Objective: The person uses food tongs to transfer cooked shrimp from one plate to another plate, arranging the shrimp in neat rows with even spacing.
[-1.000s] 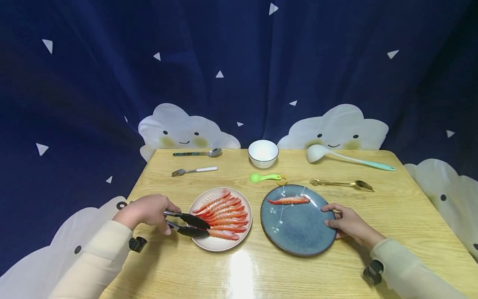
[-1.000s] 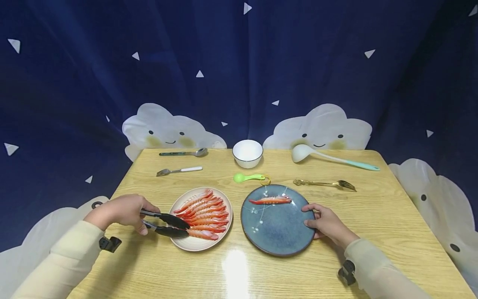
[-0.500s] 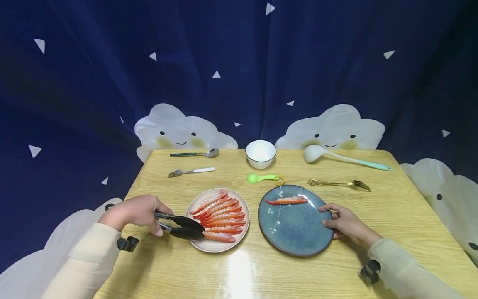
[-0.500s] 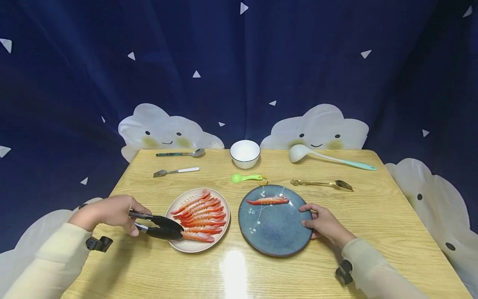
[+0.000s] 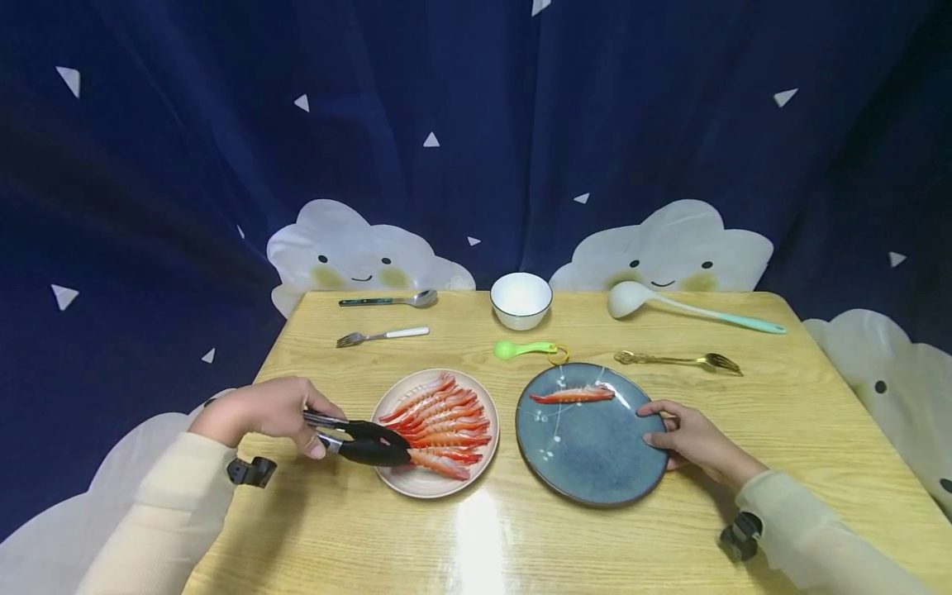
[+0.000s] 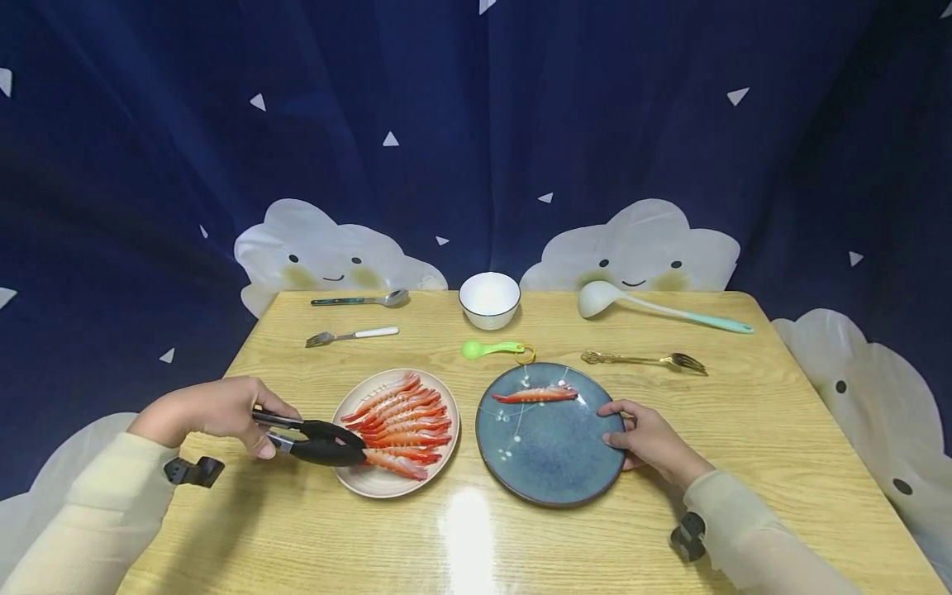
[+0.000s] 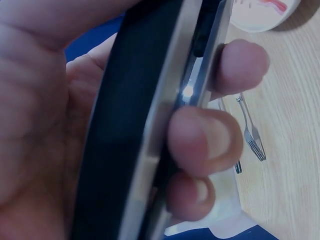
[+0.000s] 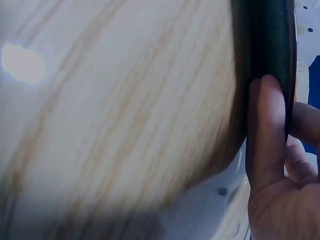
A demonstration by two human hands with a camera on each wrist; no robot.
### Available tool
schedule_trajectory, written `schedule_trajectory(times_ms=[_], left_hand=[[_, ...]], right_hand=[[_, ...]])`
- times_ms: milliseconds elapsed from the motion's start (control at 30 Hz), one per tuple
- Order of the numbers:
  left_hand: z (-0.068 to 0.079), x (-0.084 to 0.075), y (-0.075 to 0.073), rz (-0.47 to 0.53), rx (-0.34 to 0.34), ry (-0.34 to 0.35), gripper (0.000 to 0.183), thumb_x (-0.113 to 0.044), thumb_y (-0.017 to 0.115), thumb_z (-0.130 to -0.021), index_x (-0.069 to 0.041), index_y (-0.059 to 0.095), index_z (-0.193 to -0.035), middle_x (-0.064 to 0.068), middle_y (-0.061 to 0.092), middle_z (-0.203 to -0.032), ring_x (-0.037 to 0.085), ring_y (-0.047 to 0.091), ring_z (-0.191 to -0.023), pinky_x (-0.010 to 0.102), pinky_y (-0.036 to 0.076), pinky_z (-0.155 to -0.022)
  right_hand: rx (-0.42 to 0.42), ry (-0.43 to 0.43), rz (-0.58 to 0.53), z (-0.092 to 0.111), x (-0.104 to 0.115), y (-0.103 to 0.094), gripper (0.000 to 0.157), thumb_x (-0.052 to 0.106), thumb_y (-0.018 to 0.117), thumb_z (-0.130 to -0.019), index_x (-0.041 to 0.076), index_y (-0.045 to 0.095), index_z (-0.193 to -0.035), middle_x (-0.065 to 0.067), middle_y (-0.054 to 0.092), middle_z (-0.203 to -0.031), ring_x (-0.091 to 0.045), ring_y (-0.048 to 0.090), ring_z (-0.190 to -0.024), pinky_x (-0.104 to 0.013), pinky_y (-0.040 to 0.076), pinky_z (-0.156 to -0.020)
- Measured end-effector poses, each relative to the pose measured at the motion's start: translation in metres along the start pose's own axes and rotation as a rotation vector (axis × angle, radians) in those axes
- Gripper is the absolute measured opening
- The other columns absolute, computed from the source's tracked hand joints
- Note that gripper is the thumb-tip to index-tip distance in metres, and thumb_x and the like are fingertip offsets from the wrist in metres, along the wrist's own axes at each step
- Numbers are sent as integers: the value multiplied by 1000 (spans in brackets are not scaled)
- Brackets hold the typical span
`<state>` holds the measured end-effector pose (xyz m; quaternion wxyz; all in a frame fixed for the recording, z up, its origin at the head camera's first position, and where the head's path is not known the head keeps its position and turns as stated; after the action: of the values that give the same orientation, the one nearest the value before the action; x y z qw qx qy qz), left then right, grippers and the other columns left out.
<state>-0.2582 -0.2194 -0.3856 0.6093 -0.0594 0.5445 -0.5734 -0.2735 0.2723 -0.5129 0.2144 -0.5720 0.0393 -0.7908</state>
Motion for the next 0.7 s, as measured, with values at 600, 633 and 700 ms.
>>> schedule_trajectory(times_ms=[600,633,700], left_hand=[[-58,-30,-13,120,-44,238,47,-24,76,-65,-11,63,-108,2,63,-85,12,51,-64,24,42,-54],[-65,-33,-12,116,-53,231,47,-23,76,-65,-11,63,-109,2,63,-89,14,52,-70,25,43,-58],[-79,-40,-10,114,-72,220,47,-22,75,-66,-10,62,-110,3,63,-94,17,54,-80,29,44,-68]], right_hand=[[25,-19,-39,2,2,0,46,7,63,-78,1,43,-119,-10,48,-71,-21,57,-57,-42,48,-50],[28,-23,-40,3,3,1,46,7,63,-78,1,43,-119,-10,48,-70,-21,57,-57,-42,48,-50],[23,-17,-46,2,3,1,46,7,64,-77,1,44,-119,-9,46,-69,-20,56,-55,-41,48,-49]])
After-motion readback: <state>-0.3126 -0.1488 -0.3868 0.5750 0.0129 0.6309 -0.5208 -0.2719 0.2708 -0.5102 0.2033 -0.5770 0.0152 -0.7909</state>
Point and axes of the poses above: each hand's wrist, its own z-axis away from the middle knuckle, its own y-axis out of the palm, x = y × z, the point moved 9 cm from there along -z, towards the middle knuckle
